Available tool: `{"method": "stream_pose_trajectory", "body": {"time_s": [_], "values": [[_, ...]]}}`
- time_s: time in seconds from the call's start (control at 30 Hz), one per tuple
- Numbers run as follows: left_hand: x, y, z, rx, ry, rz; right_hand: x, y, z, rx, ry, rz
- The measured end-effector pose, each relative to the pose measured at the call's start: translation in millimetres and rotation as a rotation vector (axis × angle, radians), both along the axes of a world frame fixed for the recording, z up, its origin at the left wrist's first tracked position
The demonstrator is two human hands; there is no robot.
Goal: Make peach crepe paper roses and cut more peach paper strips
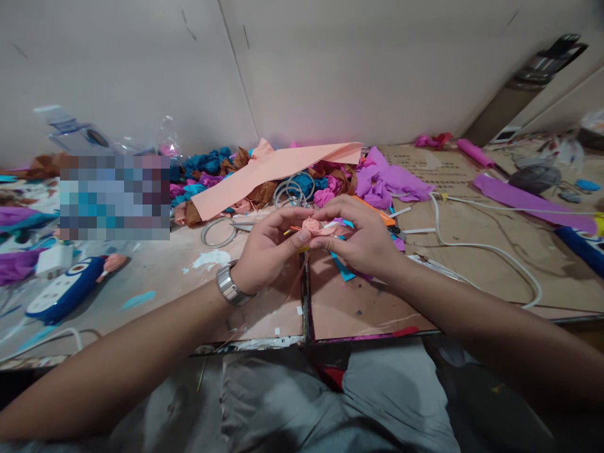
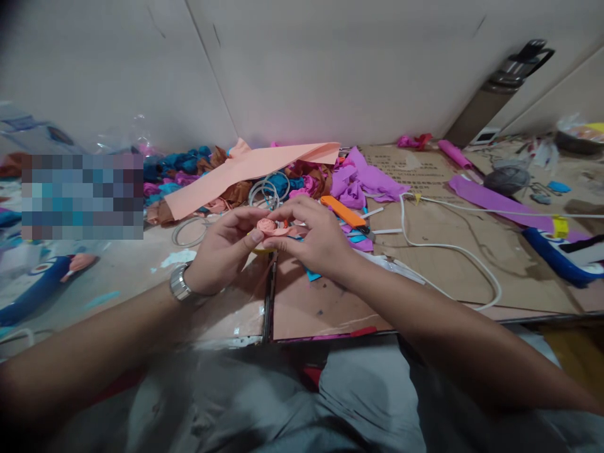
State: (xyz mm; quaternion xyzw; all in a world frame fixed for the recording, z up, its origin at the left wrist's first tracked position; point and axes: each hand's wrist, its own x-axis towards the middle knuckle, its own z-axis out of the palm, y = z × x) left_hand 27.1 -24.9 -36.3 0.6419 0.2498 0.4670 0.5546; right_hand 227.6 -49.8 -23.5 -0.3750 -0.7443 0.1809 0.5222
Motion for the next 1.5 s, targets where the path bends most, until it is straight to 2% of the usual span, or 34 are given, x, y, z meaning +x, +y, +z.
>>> {"method": "stream_pose_trajectory", "body": {"time_s": [0.17,0.3,0.57,0.77,1.23,1.5], "values": [[-1.3,4.2,-3.0,-0.100,-0.033,0.049,2.0,0.5,0.0,0.061,0.002,-0.009],[-1.0,4.5,-3.6,-0.088,-0.024,0.058,3.2,1.3,-0.2,0.075,-0.024,-0.016],[-2.0,5.3,-6.8,-0.055,-0.044,-0.006,1.3,0.3,2.0,0.098,-0.035,-0.033],[-2.8,4.9,-6.7,-0.051,-0.036,-0.029,1.3,-1.0,2.7,0.044,-0.061,-0.038],[-1.7,4.0,-5.2,-0.064,-0.047,-0.021,2.9,0.5,2.6,0.065,-0.056,-0.009],[-3.0,4.1,-5.1,-0.020,-0.039,-0.019,2.4,-1.7,4.6,0.029,-0.042,-0.055]]}}
